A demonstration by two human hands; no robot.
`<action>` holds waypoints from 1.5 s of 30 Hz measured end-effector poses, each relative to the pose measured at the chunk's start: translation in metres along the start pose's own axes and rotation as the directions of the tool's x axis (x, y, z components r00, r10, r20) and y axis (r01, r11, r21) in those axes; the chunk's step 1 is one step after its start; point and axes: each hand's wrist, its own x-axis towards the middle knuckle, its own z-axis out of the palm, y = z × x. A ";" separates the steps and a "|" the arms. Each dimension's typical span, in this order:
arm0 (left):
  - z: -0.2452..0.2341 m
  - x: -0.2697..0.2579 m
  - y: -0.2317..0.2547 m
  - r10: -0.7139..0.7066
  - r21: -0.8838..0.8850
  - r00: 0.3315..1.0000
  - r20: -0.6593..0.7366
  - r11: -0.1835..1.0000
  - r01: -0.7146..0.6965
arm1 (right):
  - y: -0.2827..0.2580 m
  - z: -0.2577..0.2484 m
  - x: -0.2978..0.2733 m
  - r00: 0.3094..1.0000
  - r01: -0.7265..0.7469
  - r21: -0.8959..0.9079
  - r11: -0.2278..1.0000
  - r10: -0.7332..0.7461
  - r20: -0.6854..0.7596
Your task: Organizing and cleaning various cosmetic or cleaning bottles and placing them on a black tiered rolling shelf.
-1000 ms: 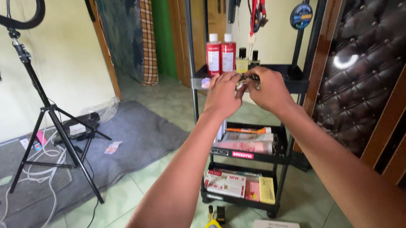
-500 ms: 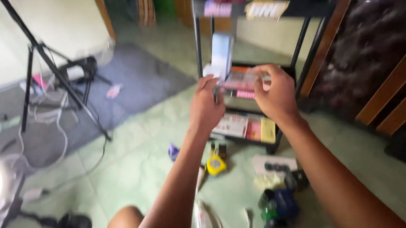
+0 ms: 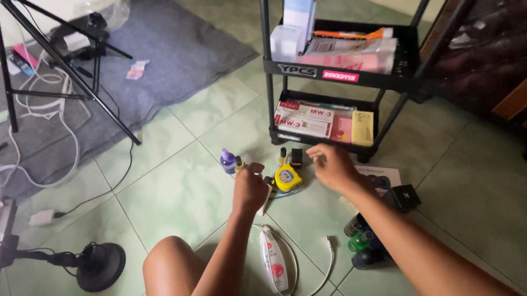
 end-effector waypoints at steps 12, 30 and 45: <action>0.095 0.085 -0.058 -0.016 0.031 0.999 -0.052 0.999 0.017 | 0.028 0.094 0.079 0.978 0.162 -0.100 0.982 -0.146 0.147; 0.119 0.106 -0.067 0.048 0.170 0.994 0.100 0.983 -0.064 | 0.040 0.039 0.032 0.951 0.134 -0.226 0.965 -0.189 -0.243; 0.120 0.093 -0.046 -0.249 0.180 0.950 0.188 0.960 0.216 | 0.158 0.007 -0.062 0.957 -0.229 -0.587 0.776 0.290 0.010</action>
